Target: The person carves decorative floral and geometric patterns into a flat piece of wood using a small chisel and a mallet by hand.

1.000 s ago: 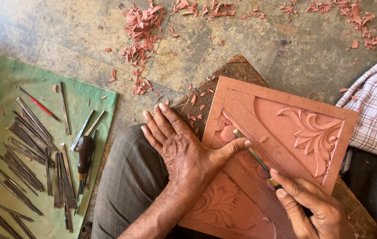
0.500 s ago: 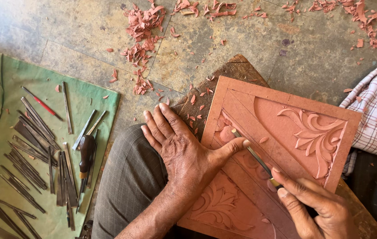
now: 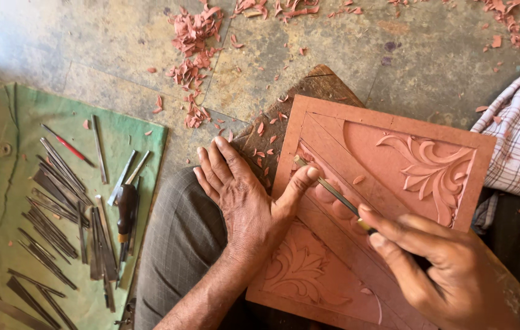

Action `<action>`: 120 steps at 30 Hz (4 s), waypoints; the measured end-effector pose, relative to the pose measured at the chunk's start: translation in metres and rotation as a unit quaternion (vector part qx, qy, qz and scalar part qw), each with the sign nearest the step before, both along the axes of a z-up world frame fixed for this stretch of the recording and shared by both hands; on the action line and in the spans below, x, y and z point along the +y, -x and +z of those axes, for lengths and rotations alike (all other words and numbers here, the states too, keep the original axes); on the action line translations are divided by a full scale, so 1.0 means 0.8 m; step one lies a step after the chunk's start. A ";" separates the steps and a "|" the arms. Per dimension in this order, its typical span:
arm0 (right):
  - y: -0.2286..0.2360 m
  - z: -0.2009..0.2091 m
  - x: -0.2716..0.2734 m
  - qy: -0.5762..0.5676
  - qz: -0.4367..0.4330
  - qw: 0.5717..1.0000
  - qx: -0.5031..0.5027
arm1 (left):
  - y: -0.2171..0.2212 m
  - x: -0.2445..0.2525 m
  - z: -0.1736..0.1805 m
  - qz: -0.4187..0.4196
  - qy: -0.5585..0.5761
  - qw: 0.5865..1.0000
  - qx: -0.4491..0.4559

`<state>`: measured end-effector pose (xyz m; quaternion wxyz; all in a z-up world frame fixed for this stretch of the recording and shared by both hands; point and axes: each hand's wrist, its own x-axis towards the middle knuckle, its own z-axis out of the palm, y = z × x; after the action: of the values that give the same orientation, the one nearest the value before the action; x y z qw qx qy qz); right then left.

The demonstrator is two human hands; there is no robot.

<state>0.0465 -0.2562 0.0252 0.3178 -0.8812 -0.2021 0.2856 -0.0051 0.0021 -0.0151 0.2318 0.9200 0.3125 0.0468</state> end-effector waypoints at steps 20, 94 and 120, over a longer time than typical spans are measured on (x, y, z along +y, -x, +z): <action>0.040 -0.019 0.007 -0.089 -0.109 0.989 -0.050 | -0.015 -0.002 0.008 -0.004 -0.028 0.999 0.041; 0.041 0.003 0.017 -0.076 -0.089 0.983 -0.141 | 0.002 0.008 -0.016 -0.026 -0.230 0.968 0.093; 0.042 0.032 0.039 -0.137 -0.099 0.967 -0.189 | -0.006 0.010 0.009 -0.049 -0.003 0.999 0.014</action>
<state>0.0125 -0.2247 0.0510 0.4187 -0.8827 -0.2073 0.0506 0.0000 0.0099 -0.0082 0.2267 0.9355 0.2699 0.0236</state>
